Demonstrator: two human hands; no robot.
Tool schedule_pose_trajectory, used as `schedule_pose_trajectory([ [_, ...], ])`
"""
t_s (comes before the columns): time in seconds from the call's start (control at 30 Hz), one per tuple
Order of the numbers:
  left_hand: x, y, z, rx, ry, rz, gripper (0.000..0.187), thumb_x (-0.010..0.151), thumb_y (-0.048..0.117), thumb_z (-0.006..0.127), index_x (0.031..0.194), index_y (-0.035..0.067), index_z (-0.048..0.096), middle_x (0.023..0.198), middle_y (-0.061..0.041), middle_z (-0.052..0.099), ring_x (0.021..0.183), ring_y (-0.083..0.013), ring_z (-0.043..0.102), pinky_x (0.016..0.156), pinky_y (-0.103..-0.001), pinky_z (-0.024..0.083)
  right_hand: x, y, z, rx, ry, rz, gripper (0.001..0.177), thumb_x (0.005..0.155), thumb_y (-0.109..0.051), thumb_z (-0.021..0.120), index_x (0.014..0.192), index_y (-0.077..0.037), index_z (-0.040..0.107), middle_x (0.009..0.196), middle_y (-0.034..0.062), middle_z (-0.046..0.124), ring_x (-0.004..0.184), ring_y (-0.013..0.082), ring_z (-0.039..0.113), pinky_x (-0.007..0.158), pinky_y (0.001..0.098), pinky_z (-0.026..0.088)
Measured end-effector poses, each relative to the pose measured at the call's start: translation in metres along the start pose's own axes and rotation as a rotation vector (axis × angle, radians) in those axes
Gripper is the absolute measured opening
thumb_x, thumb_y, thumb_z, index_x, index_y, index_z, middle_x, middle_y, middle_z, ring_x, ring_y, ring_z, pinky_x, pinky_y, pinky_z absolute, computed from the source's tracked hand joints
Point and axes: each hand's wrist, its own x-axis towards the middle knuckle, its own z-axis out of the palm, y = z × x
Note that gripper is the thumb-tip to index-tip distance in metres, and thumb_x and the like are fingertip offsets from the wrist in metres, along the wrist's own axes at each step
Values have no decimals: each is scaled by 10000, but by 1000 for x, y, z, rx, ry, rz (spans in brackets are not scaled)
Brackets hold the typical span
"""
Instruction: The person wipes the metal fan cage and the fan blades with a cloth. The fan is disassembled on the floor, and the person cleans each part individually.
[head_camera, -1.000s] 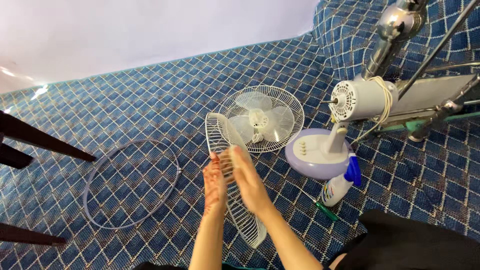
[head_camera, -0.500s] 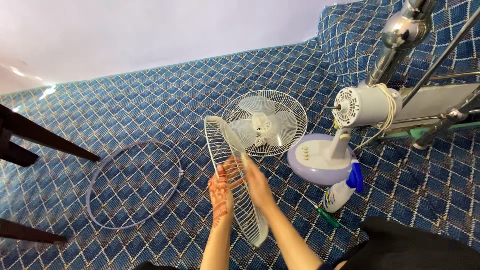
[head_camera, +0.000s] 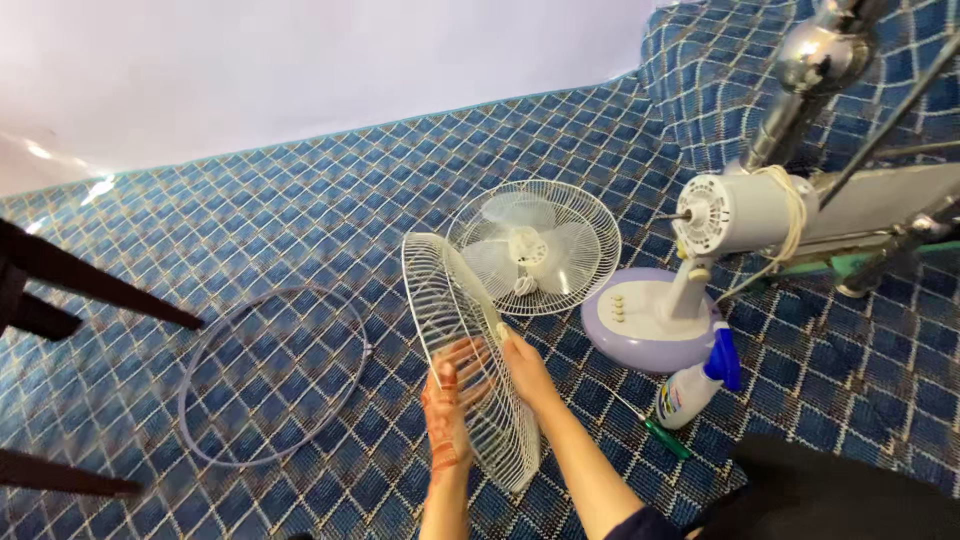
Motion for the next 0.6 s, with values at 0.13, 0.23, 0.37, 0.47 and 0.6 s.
schedule_pose_trajectory([
  [0.13, 12, 11, -22, -110, -155, -254, 895, 989, 758, 315, 1604, 141, 521, 1284, -294, 714, 1042, -554, 727, 907, -548, 605, -31, -44, 24, -94, 32, -140, 489, 1080, -255, 420, 1495, -6, 484, 1537, 169, 531, 1440, 261, 468, 1189, 336, 326],
  [0.23, 22, 11, -30, 131, -9, -313, 923, 906, 780, 276, 1443, 100, 594, 1294, -152, 722, 1131, -325, 720, 961, -424, 543, -84, -91, 56, -381, -69, -440, 547, 1080, -225, 369, 1581, -11, 331, 1675, 169, 320, 1561, 269, 271, 1249, 392, 189],
  [0.37, 28, -1, -22, -407, -23, -219, 792, 920, 659, 483, 1475, 95, 507, 1385, -94, 635, 1203, -206, 642, 1054, -397, 490, -105, -130, 77, -620, -64, -541, 532, 1081, -210, 376, 1576, -16, 364, 1673, 176, 332, 1575, 307, 252, 1262, 485, 111],
  [0.47, 31, -1, -24, -153, 11, -203, 839, 978, 676, 462, 1427, -27, 545, 1309, -199, 655, 1098, -272, 656, 997, -475, 502, -88, -112, 74, -624, 34, -496, 508, 1074, -209, 368, 1547, -33, 418, 1618, 180, 412, 1526, 315, 336, 1245, 510, 130],
  [0.6, 24, 21, -35, 4, -7, -237, 890, 969, 708, 368, 1442, -30, 524, 1328, -235, 672, 1145, -355, 677, 1001, -514, 536, -55, -46, 47, -592, 158, -464, 422, 1079, -247, 390, 1385, -36, 589, 1498, 178, 583, 1452, 339, 496, 1212, 405, 332],
])
